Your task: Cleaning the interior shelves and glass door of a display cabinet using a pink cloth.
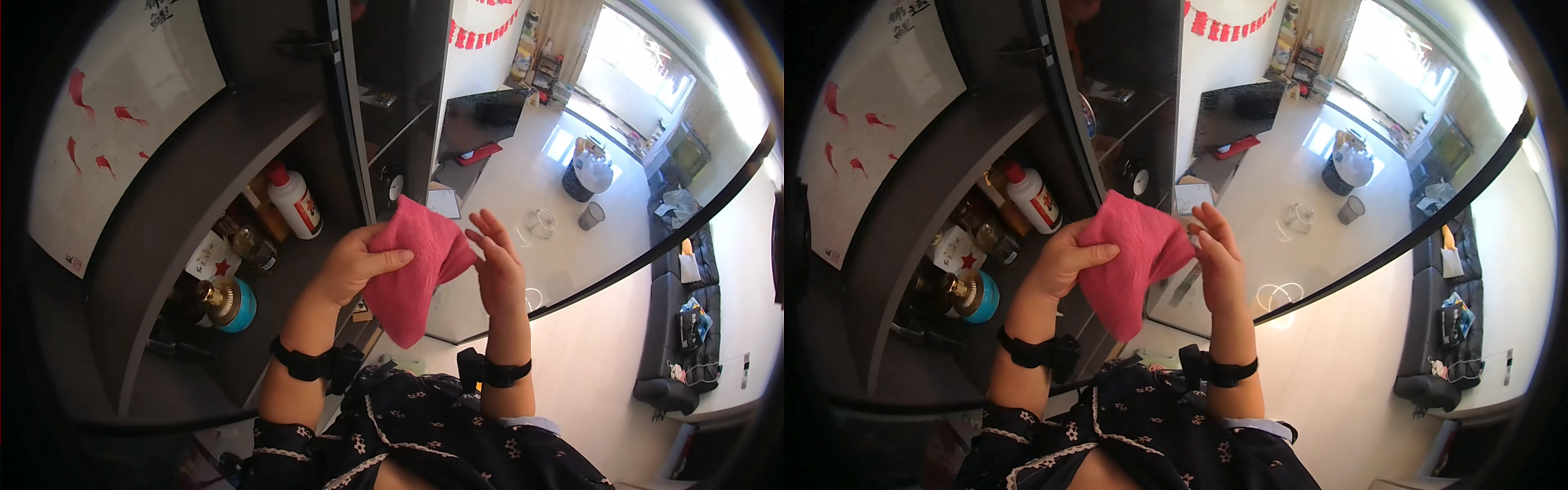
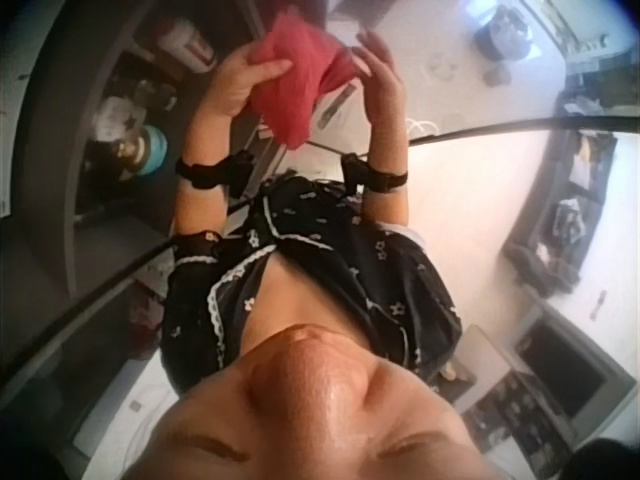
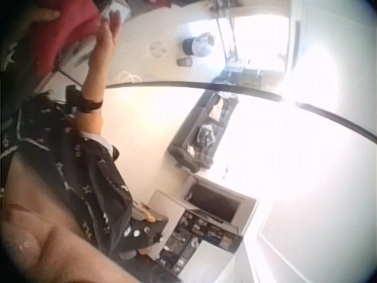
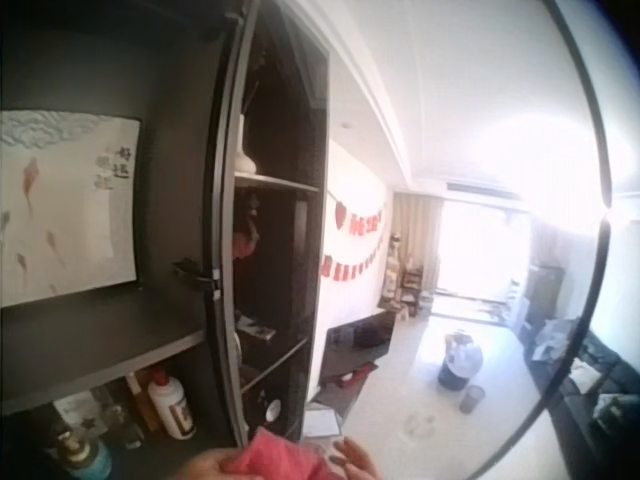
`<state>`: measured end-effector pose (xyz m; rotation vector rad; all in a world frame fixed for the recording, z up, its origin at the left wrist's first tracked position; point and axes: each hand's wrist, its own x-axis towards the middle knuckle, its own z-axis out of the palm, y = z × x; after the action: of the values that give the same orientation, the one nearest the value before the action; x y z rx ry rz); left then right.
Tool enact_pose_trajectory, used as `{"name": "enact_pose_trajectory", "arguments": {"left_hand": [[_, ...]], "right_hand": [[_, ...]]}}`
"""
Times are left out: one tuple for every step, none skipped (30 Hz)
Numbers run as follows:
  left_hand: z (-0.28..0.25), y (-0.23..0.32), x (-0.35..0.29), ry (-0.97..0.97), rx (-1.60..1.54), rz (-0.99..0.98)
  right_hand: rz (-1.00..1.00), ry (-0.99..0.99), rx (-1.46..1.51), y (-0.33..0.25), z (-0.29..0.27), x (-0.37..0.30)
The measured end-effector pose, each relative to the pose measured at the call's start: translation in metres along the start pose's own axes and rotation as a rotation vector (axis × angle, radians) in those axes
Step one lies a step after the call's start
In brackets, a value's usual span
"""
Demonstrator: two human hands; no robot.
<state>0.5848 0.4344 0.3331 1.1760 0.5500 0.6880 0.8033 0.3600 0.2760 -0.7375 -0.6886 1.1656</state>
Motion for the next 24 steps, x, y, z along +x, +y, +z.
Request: {"name": "enact_pose_trajectory", "arguments": {"left_hand": [[0.0, 0.002, -0.001, -0.014, 0.032, -0.028], [0.0, 0.003, -0.001, -0.013, 0.034, -0.028], [0.001, 0.004, -0.001, -0.093, 0.088, -0.055], [0.0, 0.005, -0.001, -0.173, 0.141, -0.082], [0.0, 0.006, -0.001, -0.173, 0.144, -0.083], [0.001, 0.007, -0.002, -0.249, 0.194, -0.124], [-0.001, 0.009, -0.005, -0.322, 0.244, -0.164], [-0.004, 0.01, -0.006, -0.321, 0.249, -0.165], [-0.007, 0.009, -0.008, -0.359, 0.296, -0.198], [-0.011, 0.008, -0.007, -0.399, 0.343, -0.227], [-0.015, 0.004, -0.005, -0.401, 0.345, -0.226], [-0.02, -0.004, -0.002, -0.319, 0.454, -0.166], [-0.025, -0.016, 0.002, -0.236, 0.557, -0.106], [-0.03, -0.028, 0.005, -0.148, 0.661, -0.041], [-0.035, -0.045, 0.01, -0.006, 0.922, 0.141], [-0.033, -0.051, 0.013, -0.009, 0.92, 0.145], [-0.029, -0.056, 0.016, 0.025, 0.719, 0.028], [-0.026, -0.063, 0.018, 0.057, 0.517, -0.088], [-0.021, -0.067, 0.019, -0.059, 0.482, -0.094], [-0.014, -0.071, 0.02, -0.071, 0.477, -0.096], [-0.006, -0.076, 0.021, -0.124, 0.367, -0.235], [0.001, -0.077, 0.02, -0.168, 0.259, -0.37], [0.004, -0.087, 0.021, -0.211, 0.225, -0.354], [0.006, -0.089, 0.02, -0.215, 0.222, -0.351]], "right_hand": [[-0.096, 0.02, -0.128, -0.003, 0.0, -0.002], [-0.097, 0.019, -0.126, -0.002, 0.001, -0.003], [-0.099, -0.113, -0.209, -0.002, 0.001, -0.003], [-0.101, -0.245, -0.291, 0.0, 0.003, -0.003], [-0.046, -0.323, -0.21, 0.001, 0.009, -0.005], [-0.048, -0.322, -0.207, 0.002, 0.006, -0.007], [0.143, -0.4, -0.205, 0.005, 0.0, -0.008], [0.334, -0.475, -0.202, 0.009, -0.005, -0.01], [0.385, -0.447, -0.182, 0.014, -0.011, -0.015], [0.381, -0.447, -0.182, 0.015, -0.015, -0.019], [0.4, -0.387, -0.171, 0.016, -0.017, -0.024], [0.418, -0.325, -0.162, 0.018, -0.018, -0.027], [0.392, -0.214, -0.125, 0.012, -0.004, -0.031], [0.39, -0.217, -0.13, 0.011, -0.002, -0.032], [0.34, -0.107, -0.176, 0.01, -0.002, -0.033], [0.289, 0.005, -0.22, 0.01, -0.001, -0.034], [0.265, 0.045, -0.301, 0.01, -0.003, -0.035], [0.264, 0.047, -0.306, 0.011, -0.003, -0.034], [0.249, 0.078, -0.351, 0.011, -0.003, -0.035], [0.236, 0.11, -0.397, 0.01, -0.003, -0.037], [0.235, 0.123, -0.402, 0.011, 0.0, -0.041], [0.215, 0.13, -0.331, 0.013, 0.007, -0.043], [0.193, 0.137, -0.26, 0.015, 0.012, -0.045], [0.191, 0.139, -0.265, 0.017, 0.013, -0.046]]}}
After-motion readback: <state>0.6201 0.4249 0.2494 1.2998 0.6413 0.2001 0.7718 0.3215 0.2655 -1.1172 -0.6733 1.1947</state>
